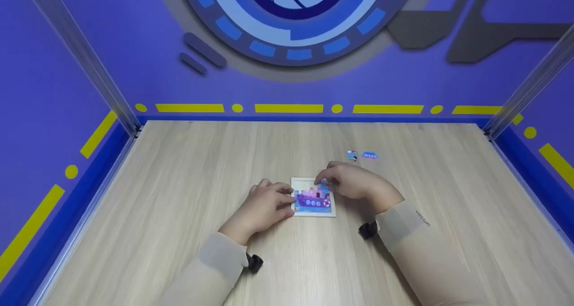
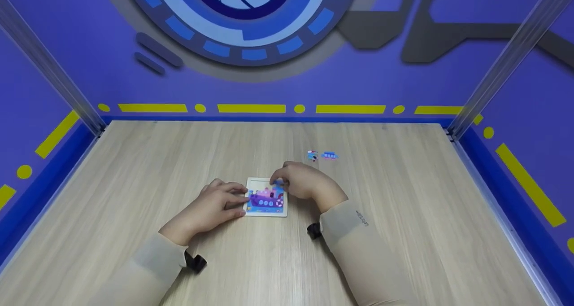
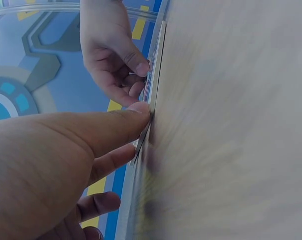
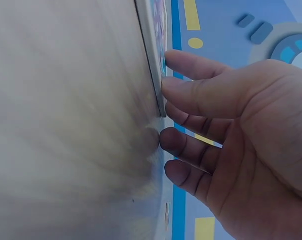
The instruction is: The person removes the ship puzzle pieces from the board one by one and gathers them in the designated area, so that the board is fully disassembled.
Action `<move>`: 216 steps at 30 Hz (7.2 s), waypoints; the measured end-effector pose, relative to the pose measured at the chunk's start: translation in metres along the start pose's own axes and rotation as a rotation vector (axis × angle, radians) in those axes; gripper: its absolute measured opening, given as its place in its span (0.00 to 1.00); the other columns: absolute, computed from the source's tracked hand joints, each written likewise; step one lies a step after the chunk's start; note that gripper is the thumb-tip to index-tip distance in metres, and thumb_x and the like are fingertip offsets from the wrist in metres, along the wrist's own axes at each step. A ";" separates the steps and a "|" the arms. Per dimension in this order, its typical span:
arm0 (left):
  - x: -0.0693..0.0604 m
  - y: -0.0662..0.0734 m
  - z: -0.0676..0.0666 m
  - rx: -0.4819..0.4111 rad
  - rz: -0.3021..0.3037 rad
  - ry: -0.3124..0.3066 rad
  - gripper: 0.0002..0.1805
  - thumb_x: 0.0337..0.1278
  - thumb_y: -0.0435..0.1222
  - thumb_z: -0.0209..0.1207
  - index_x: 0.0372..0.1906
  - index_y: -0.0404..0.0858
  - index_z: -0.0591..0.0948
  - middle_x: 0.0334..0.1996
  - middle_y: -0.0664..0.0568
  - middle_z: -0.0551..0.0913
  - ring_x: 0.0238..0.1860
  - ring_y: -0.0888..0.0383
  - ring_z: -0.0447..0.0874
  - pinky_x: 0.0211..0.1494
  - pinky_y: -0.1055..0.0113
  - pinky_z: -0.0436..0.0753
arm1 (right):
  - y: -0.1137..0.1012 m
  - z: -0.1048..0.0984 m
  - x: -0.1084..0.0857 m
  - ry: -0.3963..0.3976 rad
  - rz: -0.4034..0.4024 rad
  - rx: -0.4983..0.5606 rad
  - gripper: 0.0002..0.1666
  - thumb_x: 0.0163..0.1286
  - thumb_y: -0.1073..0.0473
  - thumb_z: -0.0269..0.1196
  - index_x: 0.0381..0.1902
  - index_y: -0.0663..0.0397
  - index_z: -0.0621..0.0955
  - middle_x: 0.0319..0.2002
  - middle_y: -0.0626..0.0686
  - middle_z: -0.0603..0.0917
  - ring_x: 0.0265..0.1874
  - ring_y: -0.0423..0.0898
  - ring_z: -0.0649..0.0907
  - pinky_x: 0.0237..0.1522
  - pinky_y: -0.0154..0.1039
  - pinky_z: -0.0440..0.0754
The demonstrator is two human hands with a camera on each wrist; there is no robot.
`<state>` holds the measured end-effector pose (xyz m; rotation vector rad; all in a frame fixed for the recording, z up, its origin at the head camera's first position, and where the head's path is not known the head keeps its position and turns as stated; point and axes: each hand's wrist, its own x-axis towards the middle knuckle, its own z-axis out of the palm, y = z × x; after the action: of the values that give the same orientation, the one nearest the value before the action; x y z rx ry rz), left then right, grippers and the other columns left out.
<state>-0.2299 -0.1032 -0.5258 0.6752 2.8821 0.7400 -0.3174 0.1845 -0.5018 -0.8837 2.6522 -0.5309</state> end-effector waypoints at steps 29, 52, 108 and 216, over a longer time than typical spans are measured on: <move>0.001 -0.001 0.000 -0.017 -0.005 -0.011 0.21 0.75 0.48 0.72 0.67 0.48 0.92 0.76 0.55 0.85 0.69 0.48 0.77 0.73 0.46 0.73 | 0.003 0.003 0.005 0.033 0.035 0.054 0.22 0.80 0.72 0.65 0.64 0.49 0.88 0.56 0.51 0.90 0.55 0.50 0.86 0.71 0.57 0.87; 0.000 -0.001 -0.002 -0.017 0.006 -0.012 0.21 0.77 0.47 0.72 0.67 0.47 0.91 0.76 0.53 0.85 0.70 0.46 0.77 0.74 0.43 0.72 | 0.008 -0.004 0.004 0.061 -0.040 0.148 0.15 0.80 0.69 0.67 0.55 0.51 0.95 0.53 0.52 0.94 0.57 0.54 0.90 0.69 0.60 0.87; -0.004 -0.001 -0.001 -0.038 0.004 -0.015 0.21 0.75 0.46 0.73 0.67 0.46 0.91 0.76 0.52 0.85 0.69 0.46 0.77 0.75 0.43 0.72 | 0.061 -0.034 -0.026 0.378 0.400 1.187 0.28 0.84 0.67 0.66 0.75 0.77 0.76 0.45 0.48 0.91 0.38 0.41 0.93 0.46 0.35 0.94; -0.001 -0.002 0.002 -0.050 -0.008 0.010 0.20 0.74 0.46 0.74 0.66 0.48 0.92 0.74 0.54 0.87 0.68 0.47 0.78 0.72 0.45 0.73 | -0.017 -0.039 -0.024 0.425 0.223 0.621 0.14 0.80 0.58 0.72 0.54 0.62 0.91 0.46 0.59 0.93 0.41 0.47 0.89 0.49 0.38 0.91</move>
<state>-0.2296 -0.1042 -0.5284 0.6557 2.8629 0.8132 -0.3054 0.1963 -0.4566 -0.3061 2.6051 -1.5061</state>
